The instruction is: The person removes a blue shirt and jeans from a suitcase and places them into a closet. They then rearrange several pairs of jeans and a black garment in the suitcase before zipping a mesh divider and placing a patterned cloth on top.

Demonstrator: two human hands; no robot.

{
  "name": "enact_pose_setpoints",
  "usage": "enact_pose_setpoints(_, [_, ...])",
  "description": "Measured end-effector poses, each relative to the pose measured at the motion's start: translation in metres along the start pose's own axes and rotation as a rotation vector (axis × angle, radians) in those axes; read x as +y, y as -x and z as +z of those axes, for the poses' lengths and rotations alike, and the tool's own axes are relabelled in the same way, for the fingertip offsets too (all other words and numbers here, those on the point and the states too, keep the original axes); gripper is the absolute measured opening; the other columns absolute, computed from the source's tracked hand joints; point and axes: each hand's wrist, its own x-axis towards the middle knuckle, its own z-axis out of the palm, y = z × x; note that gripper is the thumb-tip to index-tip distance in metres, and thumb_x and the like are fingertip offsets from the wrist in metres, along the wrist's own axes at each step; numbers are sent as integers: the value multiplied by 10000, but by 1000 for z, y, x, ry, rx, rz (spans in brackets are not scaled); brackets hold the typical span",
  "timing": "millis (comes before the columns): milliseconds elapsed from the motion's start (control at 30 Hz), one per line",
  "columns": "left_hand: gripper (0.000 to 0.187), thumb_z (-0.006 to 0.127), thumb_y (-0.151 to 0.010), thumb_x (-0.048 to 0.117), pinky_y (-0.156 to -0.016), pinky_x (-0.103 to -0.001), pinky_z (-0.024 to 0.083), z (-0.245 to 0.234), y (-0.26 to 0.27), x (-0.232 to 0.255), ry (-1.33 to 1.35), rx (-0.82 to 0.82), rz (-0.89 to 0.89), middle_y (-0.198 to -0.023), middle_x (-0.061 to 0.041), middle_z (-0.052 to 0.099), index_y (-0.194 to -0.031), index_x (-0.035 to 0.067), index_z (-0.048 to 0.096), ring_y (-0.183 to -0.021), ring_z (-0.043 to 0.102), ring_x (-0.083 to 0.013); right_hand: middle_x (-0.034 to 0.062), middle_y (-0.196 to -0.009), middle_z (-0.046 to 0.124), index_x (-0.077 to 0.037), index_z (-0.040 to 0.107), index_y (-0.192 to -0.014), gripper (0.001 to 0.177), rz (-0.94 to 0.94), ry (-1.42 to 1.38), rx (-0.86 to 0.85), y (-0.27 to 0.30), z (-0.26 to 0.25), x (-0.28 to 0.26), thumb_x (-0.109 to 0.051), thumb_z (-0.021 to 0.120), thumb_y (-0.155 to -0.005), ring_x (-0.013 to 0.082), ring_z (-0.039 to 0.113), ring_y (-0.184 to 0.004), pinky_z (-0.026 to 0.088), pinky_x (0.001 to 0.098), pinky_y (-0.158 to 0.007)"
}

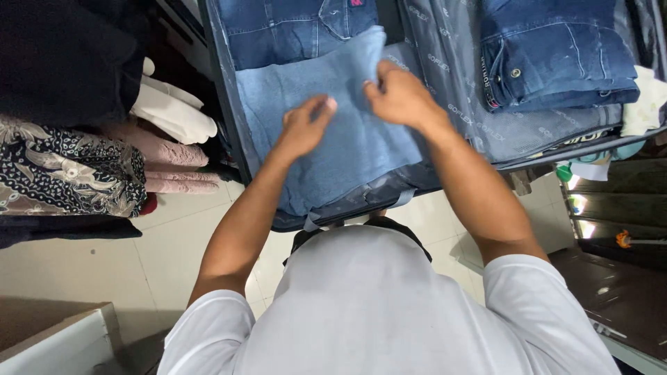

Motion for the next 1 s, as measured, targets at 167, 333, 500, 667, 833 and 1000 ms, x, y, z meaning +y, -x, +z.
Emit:
enact_pose_setpoints(167, [770, 535, -915, 644, -856, -462, 601, -24, 7, 41, 519, 8, -21, -1319, -147, 679, -1421, 64, 556, -1123, 705, -307, 256, -952, 678, 19, 604, -1030, 296, -283, -134, 46, 16, 10, -44, -257, 648, -933, 452, 654, -871, 504, 532, -730])
enact_pose_setpoints(333, [551, 675, -994, 450, -667, -410, 609, -38, 16, 43, 453, 165, -180, -1063, -189, 685, -1131, -83, 659, -897, 692, -224, 200, -1212, 712, 1, 594, -1317, 404, -391, -547, -179, 17, 17, -53, -205, 667, -977, 273, 719, -990, 587, 378, -776])
enact_pose_setpoints(500, [279, 567, -928, 164, -667, -317, 547, -49, 22, 49, 356, 331, 16, -884, -89, 755, -1086, 7, 735, -770, 686, -137, 142, -1609, 450, -14, 638, -1297, 318, -346, -941, -470, -5, 27, -17, -169, 621, -1020, 227, 719, -1079, 606, 363, -826])
enact_pose_setpoints(667, [236, 536, -968, 97, -720, -310, 579, -66, 26, 71, 221, 465, 269, -904, -83, 785, -1053, -17, 725, -811, 723, -118, 132, -1635, 474, -42, 626, -1338, 325, -323, -1098, -523, -5, -3, -5, -212, 555, -1070, 221, 682, -1226, 559, 356, -986])
enact_pose_setpoints(833, [189, 581, -1024, 103, -647, -367, 524, -92, 43, 119, -180, 538, 376, -810, -131, 700, -1102, -20, 702, -666, 642, -165, 119, -1656, 397, -32, 547, -1440, 469, -594, -1094, -530, 3, -21, -8, -370, 449, -1132, 244, 558, -1394, 480, 404, -1116])
enact_pose_setpoints(1000, [154, 612, -1065, 71, -596, -377, 382, -152, 84, 158, -438, 609, 371, -740, -133, 551, -951, -32, 601, -633, 501, -192, 155, -1481, 589, -55, 505, -1476, 642, -254, -1117, -515, -19, 2, 28, -540, 377, -1076, 253, 616, -1315, 516, 421, -1075])
